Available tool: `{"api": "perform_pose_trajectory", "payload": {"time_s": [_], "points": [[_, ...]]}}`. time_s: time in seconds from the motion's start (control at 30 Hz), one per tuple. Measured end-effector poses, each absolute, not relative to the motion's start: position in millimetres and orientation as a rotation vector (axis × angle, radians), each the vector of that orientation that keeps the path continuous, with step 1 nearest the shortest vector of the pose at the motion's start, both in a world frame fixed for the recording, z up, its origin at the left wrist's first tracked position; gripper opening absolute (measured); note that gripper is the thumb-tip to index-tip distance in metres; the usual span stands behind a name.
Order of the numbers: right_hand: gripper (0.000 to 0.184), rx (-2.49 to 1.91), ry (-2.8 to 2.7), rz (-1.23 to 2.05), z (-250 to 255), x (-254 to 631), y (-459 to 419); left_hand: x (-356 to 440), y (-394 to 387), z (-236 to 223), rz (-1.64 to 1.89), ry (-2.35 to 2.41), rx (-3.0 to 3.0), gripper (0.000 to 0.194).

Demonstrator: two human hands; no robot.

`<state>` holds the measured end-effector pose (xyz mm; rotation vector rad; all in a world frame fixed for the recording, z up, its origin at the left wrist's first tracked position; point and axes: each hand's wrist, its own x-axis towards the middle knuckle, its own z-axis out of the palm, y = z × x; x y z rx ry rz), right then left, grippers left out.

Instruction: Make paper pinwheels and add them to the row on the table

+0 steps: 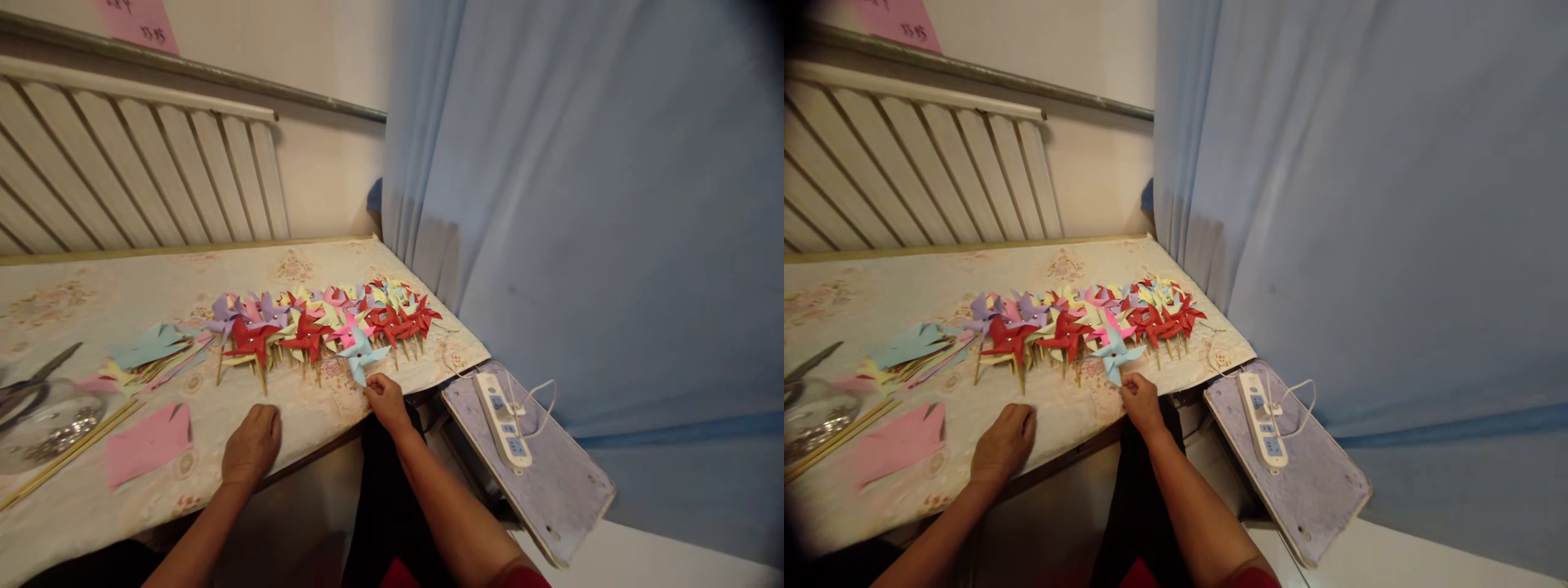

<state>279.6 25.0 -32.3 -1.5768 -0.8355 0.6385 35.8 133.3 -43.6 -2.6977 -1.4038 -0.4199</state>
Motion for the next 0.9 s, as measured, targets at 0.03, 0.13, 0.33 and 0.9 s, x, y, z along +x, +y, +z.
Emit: {"api": "perform_pose_trajectory", "payload": {"time_s": [0.03,0.13,0.33,0.9], "points": [[0.008,-1.605,-0.864,0.582,-32.7,287.5,20.9,35.8,133.3,-43.8,-0.421,-1.400,-2.698,0.029],[0.011,-1.693,-0.891,0.465,-35.7,310.6,6.9,35.6,133.3,-44.6,-0.429,-1.391,-2.696,0.029],[0.021,-1.799,-0.697,0.331,-49.5,355.9,-14.7,35.6,132.0,-44.5,-0.425,-1.397,-2.685,0.028],[0.023,-1.940,-0.583,0.167,-70.1,407.4,-6.2,35.8,133.1,-46.0,-0.451,-1.386,-2.697,0.028]]}}
